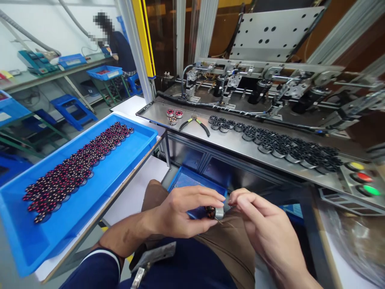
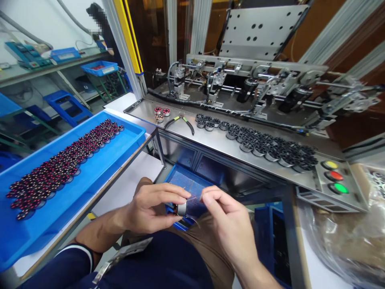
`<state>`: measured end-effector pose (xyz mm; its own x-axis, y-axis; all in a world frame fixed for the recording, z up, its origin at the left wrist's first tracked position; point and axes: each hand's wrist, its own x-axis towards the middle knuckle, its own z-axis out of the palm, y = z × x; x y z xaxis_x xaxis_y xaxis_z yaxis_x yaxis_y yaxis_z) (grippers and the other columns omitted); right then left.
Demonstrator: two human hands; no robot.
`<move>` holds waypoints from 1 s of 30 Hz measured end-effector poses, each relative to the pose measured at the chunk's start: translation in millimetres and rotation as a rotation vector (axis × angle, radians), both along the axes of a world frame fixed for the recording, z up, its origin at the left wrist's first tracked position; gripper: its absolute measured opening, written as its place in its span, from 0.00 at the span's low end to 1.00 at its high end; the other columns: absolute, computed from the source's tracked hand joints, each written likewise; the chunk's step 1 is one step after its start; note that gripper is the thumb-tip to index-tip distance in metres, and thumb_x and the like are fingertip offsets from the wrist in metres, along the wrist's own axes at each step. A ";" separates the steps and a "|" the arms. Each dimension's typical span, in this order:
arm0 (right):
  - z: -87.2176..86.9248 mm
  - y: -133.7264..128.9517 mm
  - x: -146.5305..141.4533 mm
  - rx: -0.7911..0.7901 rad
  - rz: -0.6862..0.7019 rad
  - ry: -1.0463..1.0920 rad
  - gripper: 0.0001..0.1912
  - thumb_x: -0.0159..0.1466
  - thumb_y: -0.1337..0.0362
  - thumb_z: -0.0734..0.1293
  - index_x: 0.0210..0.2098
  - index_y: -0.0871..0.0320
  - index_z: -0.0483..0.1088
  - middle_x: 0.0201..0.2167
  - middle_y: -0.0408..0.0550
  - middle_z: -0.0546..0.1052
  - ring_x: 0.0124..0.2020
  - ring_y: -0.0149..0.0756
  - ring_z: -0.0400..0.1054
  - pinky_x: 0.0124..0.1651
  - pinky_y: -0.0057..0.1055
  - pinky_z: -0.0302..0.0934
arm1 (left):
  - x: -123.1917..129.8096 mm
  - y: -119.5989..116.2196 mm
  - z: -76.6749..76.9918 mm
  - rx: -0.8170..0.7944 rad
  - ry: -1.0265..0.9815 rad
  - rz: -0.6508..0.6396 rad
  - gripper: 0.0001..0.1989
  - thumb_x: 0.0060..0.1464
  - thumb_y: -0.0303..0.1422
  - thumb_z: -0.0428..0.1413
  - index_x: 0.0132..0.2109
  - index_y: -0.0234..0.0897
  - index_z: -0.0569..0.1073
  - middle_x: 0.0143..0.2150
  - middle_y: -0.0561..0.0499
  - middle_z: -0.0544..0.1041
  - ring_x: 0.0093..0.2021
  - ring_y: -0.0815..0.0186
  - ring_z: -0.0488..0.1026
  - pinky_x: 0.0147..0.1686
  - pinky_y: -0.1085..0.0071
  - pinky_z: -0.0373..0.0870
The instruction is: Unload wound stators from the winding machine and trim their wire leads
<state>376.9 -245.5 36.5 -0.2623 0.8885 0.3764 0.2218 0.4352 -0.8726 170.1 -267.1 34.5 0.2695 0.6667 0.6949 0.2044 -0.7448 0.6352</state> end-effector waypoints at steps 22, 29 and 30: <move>15.8 189.2 -161.5 0.030 -0.248 -0.584 0.32 0.55 0.57 0.78 0.53 0.66 0.69 0.58 0.74 0.70 0.63 0.70 0.62 0.61 0.65 0.58 | -75.8 -23.3 -34.8 -0.391 -0.435 0.436 0.17 0.50 0.28 0.67 0.48 0.33 0.80 0.52 0.38 0.81 0.48 0.59 0.81 0.43 0.70 0.82; -7.6 244.5 -194.7 -0.202 -0.391 -0.619 0.24 0.46 0.56 0.81 0.28 0.60 0.65 0.43 0.71 0.74 0.56 0.70 0.67 0.52 0.64 0.62 | -84.2 -25.8 -45.1 -0.402 -0.496 0.489 0.17 0.48 0.28 0.68 0.47 0.33 0.80 0.50 0.39 0.81 0.43 0.62 0.81 0.41 0.70 0.83; -9.2 246.8 -191.5 -0.201 -0.385 -0.609 0.23 0.45 0.58 0.80 0.26 0.58 0.63 0.43 0.69 0.74 0.56 0.68 0.66 0.52 0.60 0.62 | -85.3 -25.8 -45.9 -0.414 -0.520 0.478 0.18 0.48 0.29 0.68 0.48 0.32 0.80 0.50 0.39 0.81 0.43 0.63 0.81 0.41 0.70 0.83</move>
